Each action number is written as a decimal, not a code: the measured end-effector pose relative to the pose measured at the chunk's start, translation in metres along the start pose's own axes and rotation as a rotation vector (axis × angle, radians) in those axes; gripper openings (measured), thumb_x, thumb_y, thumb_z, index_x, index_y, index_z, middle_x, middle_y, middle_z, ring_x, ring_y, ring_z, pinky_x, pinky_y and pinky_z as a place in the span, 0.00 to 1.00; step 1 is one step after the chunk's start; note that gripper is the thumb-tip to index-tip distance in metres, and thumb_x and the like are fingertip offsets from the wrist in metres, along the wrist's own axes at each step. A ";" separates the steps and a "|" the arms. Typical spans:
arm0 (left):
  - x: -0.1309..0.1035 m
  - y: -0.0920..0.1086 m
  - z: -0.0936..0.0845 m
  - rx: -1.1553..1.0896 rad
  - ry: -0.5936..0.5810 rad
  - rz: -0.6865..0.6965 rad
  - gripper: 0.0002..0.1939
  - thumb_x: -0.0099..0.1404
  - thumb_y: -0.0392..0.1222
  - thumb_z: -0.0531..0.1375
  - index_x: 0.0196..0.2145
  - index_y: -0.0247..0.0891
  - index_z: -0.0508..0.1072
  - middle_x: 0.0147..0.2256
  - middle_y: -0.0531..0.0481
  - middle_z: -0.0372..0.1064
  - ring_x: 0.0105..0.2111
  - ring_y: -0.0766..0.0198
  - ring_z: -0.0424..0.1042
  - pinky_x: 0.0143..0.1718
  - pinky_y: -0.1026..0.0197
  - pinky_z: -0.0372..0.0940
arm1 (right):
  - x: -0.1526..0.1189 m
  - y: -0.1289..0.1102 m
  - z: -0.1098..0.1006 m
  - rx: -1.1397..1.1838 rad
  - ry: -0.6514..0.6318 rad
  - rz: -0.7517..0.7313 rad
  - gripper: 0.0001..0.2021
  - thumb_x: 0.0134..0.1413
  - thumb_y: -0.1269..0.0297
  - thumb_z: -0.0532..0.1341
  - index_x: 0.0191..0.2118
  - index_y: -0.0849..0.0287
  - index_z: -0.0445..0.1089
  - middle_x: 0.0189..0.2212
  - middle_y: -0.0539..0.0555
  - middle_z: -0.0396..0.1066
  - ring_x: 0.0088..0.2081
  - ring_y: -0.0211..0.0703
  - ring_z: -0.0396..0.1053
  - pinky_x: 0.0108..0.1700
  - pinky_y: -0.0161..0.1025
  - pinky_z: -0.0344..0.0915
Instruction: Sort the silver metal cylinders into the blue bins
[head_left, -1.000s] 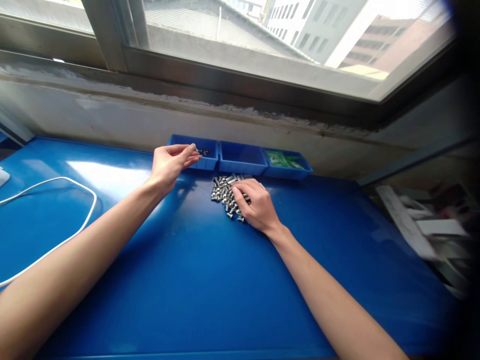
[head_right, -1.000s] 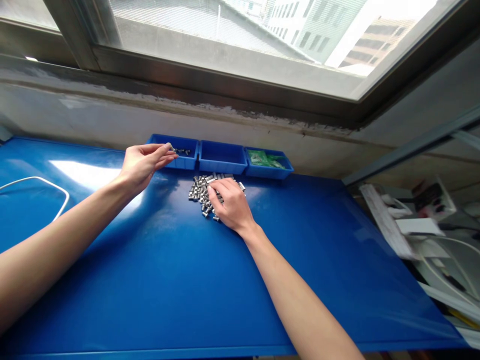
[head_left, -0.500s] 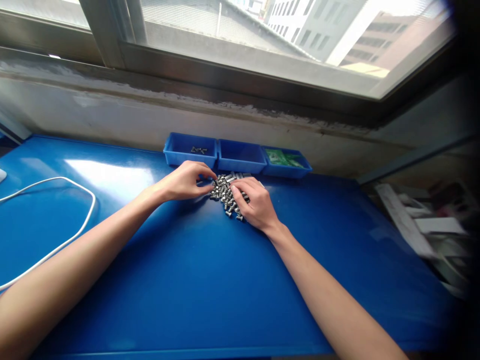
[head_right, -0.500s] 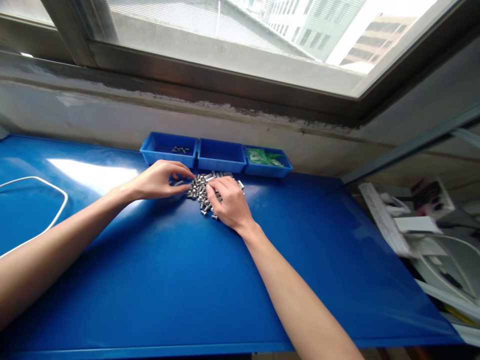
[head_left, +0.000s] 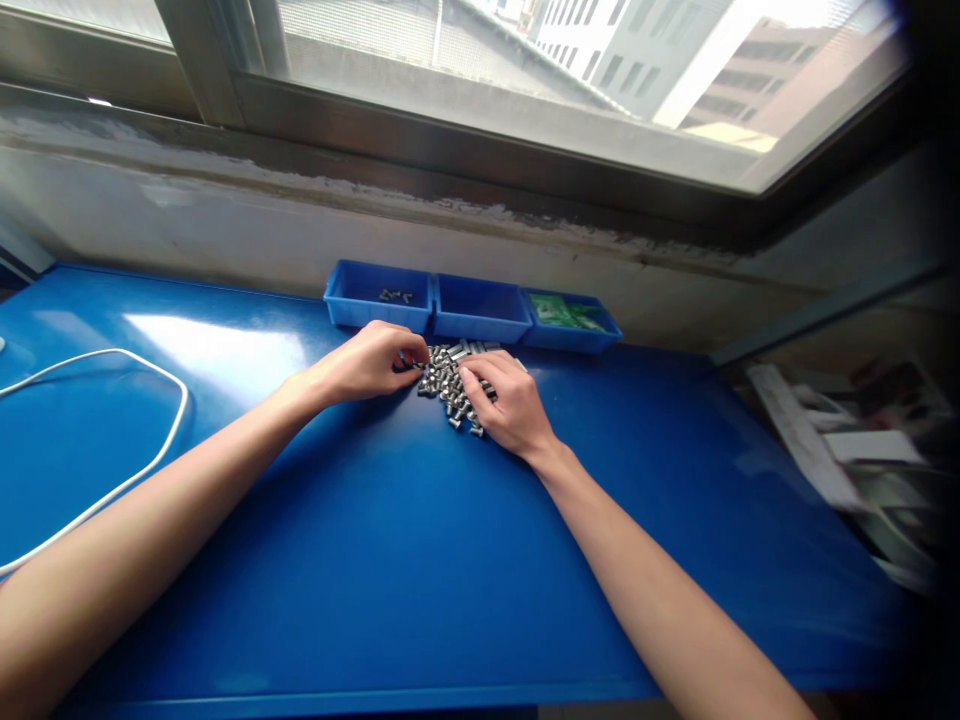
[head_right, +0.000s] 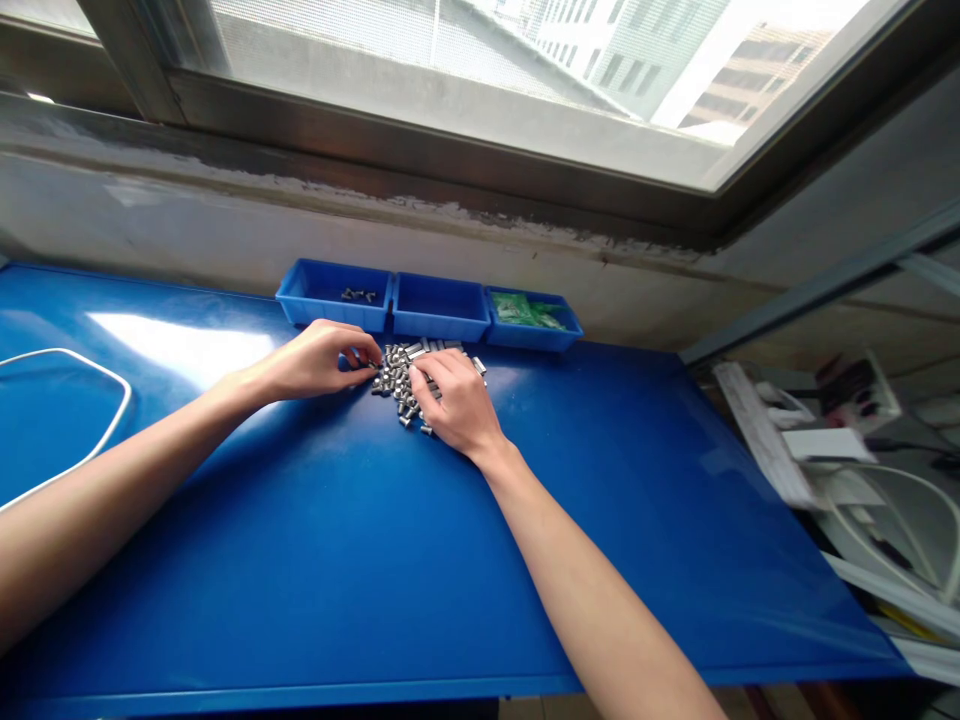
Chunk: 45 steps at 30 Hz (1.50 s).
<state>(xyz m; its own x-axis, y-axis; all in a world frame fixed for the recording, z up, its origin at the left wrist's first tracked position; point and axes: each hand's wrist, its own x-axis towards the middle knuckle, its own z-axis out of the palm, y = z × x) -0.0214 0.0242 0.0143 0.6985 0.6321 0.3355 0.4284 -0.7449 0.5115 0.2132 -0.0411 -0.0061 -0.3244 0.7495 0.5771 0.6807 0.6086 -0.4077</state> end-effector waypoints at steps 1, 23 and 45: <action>0.000 0.000 0.000 0.000 0.003 -0.005 0.07 0.60 0.35 0.62 0.36 0.35 0.80 0.33 0.49 0.78 0.32 0.64 0.75 0.35 0.66 0.66 | 0.000 0.000 0.000 -0.001 -0.001 0.000 0.08 0.67 0.65 0.57 0.39 0.57 0.74 0.40 0.57 0.78 0.44 0.49 0.74 0.51 0.49 0.70; -0.003 0.000 -0.020 0.044 -0.134 -0.026 0.12 0.60 0.42 0.64 0.41 0.38 0.82 0.37 0.47 0.76 0.31 0.65 0.74 0.33 0.65 0.68 | -0.001 0.001 0.001 0.007 -0.015 0.011 0.09 0.67 0.64 0.56 0.39 0.56 0.74 0.40 0.56 0.78 0.44 0.49 0.74 0.52 0.49 0.70; -0.001 0.009 -0.022 -0.039 -0.194 -0.039 0.09 0.58 0.43 0.67 0.36 0.36 0.82 0.36 0.47 0.78 0.29 0.66 0.75 0.32 0.67 0.68 | 0.000 0.001 0.000 0.017 -0.026 0.020 0.09 0.67 0.63 0.56 0.39 0.56 0.74 0.40 0.56 0.78 0.45 0.50 0.73 0.52 0.51 0.70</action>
<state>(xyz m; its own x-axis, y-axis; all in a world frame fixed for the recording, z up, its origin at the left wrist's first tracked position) -0.0317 0.0217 0.0360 0.7807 0.6046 0.1578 0.4375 -0.7092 0.5529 0.2138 -0.0408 -0.0071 -0.3280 0.7676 0.5506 0.6760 0.5979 -0.4308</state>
